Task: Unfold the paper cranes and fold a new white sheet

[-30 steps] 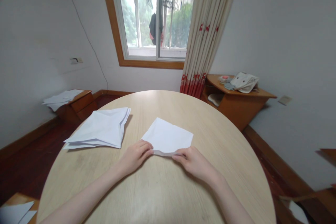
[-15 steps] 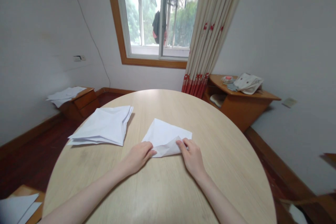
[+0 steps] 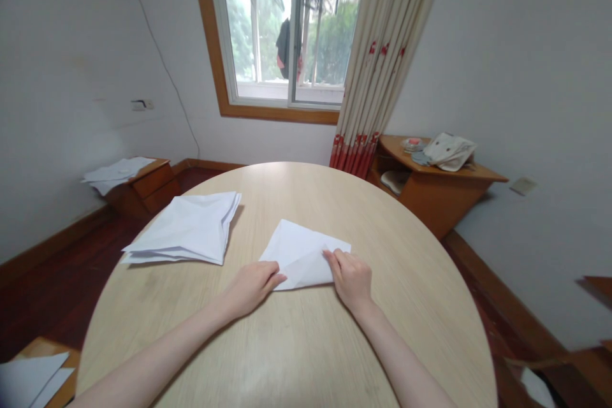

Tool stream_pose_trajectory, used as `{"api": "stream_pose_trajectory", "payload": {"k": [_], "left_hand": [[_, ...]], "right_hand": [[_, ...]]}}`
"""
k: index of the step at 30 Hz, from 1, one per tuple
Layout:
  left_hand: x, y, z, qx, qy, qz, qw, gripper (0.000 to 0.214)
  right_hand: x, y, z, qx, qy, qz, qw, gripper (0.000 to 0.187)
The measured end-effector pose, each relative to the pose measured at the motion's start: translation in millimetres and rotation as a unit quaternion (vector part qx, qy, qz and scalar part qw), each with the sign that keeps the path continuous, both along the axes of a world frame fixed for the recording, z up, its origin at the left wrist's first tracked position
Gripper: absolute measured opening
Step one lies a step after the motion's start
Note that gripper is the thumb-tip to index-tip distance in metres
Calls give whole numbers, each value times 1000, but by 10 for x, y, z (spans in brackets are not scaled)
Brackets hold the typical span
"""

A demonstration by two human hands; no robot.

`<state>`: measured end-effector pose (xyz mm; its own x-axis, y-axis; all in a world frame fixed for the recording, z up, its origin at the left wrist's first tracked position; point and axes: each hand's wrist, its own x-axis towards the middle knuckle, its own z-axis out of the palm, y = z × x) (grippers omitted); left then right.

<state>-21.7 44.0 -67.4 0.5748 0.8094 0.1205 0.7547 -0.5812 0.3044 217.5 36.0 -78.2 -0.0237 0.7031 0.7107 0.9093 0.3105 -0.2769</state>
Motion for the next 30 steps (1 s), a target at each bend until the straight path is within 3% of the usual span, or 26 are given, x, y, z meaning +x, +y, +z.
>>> {"api": "stream_pose_trajectory", "payload": {"k": [14, 19, 22, 26, 30], "left_hand": [[-6, -17, 5, 24, 6, -2, 1000, 33], [-17, -5, -17, 46, -4, -37, 998, 30], [-18, -9, -18, 61, -14, -53, 997, 29], [-15, -43, 4, 77, -74, -67, 992, 23], [4, -89, 15, 51, -120, -76, 989, 22]], "right_hand": [[101, 58, -14, -53, -92, -93, 990, 69], [167, 67, 14, -58, -80, -97, 990, 67], [140, 51, 34, -52, -68, -92, 992, 59], [53, -5, 72, -7, -34, -56, 998, 34], [-53, -88, 127, 41, -47, -28, 998, 23]]}}
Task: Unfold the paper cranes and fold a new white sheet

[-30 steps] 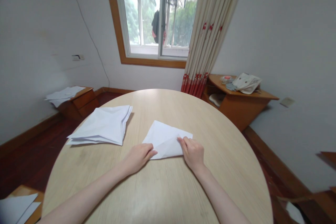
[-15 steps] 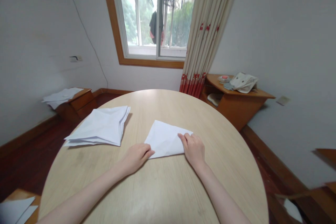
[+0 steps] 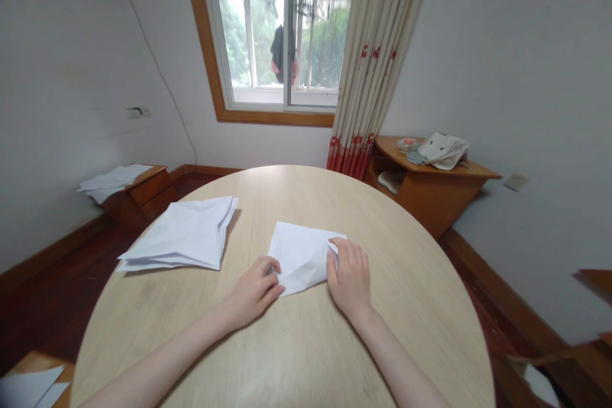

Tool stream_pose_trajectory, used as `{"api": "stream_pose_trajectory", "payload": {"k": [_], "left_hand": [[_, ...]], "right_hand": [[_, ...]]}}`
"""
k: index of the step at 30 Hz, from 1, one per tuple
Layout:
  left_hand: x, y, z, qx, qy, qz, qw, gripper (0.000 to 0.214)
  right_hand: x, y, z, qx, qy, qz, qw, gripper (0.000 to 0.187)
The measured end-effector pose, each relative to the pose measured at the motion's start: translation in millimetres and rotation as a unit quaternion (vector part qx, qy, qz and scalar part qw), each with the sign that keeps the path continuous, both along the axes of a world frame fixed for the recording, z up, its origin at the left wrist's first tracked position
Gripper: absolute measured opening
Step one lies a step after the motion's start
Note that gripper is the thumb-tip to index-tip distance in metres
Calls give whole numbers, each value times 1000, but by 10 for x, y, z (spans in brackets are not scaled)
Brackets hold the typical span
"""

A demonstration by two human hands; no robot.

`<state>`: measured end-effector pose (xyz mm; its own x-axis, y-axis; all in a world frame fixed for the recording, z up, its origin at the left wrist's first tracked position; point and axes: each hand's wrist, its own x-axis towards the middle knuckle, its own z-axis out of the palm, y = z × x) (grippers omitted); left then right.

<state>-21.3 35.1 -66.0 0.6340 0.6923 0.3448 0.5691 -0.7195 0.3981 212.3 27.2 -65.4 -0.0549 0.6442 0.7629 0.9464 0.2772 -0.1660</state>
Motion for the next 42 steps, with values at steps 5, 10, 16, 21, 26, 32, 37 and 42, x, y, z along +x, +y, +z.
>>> {"api": "stream_pose_trajectory", "payload": {"k": [5, 10, 16, 21, 26, 32, 37, 42], "left_hand": [[28, -35, 6, -15, 22, 9, 1000, 22], [42, -66, 29, 8, 42, 7, 999, 22], [57, -106, 50, 36, 75, -11, 996, 22], [73, -141, 108, 38, 98, -19, 994, 21], [72, -158, 149, 24, 129, -29, 991, 13], [48, -146, 104, 16, 86, -62, 994, 23], [26, -136, 43, 20, 65, -86, 994, 30], [23, -134, 51, 33, 75, -88, 993, 33]], "right_hand": [[-132, -104, 72, 9, -51, 61, 997, 32], [-218, -150, 79, -35, -89, 80, 992, 26], [-214, -132, 4, -66, -113, 59, 990, 28], [-211, -130, -10, -69, -117, 60, 989, 28], [-203, -122, -13, -71, -129, 55, 988, 37], [-189, -102, -51, -78, -140, 50, 986, 59], [-186, -86, -74, -83, -140, 53, 985, 68], [-188, -70, -92, -93, -112, 66, 987, 71]]}}
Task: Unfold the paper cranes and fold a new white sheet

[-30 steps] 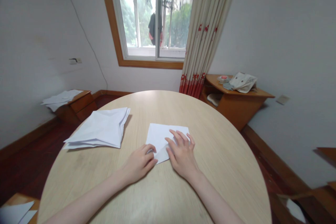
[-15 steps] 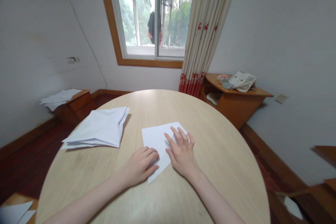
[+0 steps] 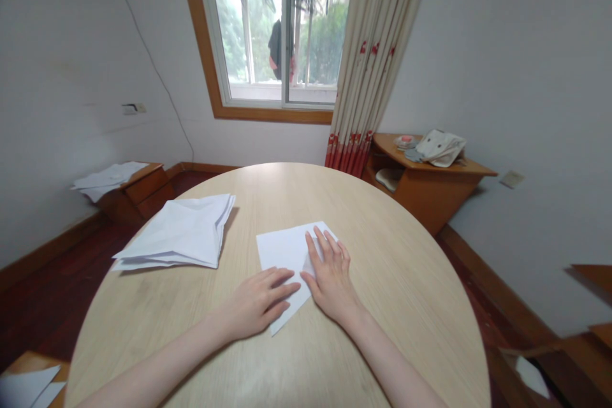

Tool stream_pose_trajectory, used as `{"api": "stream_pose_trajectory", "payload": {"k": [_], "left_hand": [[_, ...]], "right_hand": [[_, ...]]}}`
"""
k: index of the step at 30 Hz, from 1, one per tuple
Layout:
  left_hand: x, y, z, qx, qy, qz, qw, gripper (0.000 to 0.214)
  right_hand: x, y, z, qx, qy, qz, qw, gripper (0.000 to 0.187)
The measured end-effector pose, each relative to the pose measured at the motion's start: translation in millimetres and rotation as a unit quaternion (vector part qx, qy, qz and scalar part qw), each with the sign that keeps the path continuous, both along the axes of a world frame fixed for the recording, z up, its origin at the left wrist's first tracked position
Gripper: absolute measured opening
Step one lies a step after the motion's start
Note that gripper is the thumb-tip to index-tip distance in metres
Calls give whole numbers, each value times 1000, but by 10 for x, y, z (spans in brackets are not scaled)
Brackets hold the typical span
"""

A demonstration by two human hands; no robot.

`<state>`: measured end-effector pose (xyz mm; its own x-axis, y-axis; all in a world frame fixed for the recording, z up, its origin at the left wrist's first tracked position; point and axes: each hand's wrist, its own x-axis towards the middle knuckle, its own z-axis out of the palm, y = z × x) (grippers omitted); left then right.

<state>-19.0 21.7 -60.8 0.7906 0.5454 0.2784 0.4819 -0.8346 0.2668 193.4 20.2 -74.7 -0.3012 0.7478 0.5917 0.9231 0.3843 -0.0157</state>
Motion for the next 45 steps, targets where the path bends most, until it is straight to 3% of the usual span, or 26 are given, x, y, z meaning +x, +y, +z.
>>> {"api": "stream_pose_trajectory", "payload": {"k": [14, 26, 35, 45], "left_hand": [[5, -10, 77, -10, 56, -11, 998, 40], [-4, 14, 33, -32, 50, -14, 998, 38], [-25, 5, 111, 0, 89, 11, 996, 38], [-52, 48, 153, 4, 93, 47, 995, 37]], "right_hand": [[30, 36, -104, -87, 75, 11, 993, 74], [62, 67, -115, -93, 81, 29, 992, 73], [54, 48, -96, -64, 69, 22, 995, 74], [90, 68, -120, -80, 36, -6, 996, 77]]}}
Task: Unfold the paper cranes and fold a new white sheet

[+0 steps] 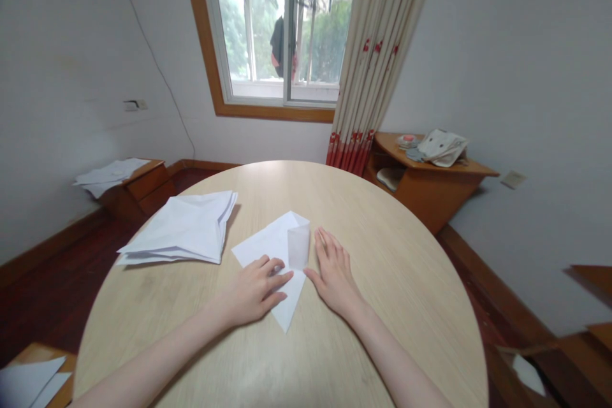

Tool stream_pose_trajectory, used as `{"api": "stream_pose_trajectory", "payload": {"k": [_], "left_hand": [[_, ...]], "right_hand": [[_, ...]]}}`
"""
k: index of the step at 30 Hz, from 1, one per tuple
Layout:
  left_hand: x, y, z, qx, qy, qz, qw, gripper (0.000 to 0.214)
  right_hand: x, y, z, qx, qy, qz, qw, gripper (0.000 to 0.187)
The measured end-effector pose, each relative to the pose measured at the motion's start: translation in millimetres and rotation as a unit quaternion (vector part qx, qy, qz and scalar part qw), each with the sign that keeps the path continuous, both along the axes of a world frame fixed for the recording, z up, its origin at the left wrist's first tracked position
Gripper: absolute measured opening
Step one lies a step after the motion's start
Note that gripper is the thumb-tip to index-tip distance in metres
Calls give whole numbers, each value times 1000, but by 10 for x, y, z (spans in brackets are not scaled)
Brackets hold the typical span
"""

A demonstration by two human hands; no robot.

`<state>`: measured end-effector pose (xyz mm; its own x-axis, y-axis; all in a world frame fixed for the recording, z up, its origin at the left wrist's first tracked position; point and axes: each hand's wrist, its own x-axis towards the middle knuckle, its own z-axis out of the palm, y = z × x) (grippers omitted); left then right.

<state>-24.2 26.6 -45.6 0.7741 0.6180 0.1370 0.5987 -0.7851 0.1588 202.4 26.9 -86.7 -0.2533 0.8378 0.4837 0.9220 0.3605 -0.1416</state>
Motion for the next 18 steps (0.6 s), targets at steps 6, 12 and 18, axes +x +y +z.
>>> {"api": "stream_pose_trajectory", "payload": {"k": [6, 12, 18], "left_hand": [[-50, 70, -36, -10, -47, -21, 999, 30], [-43, 67, -53, 16, -20, -9, 1000, 35], [-33, 67, -76, 23, -14, 2, 1000, 39]], "right_hand": [[-3, 2, 14, 10, -23, -3, 1000, 66], [-47, -12, 98, 28, -47, -18, 998, 36], [-157, -67, 166, -17, -167, -9, 986, 27]]}}
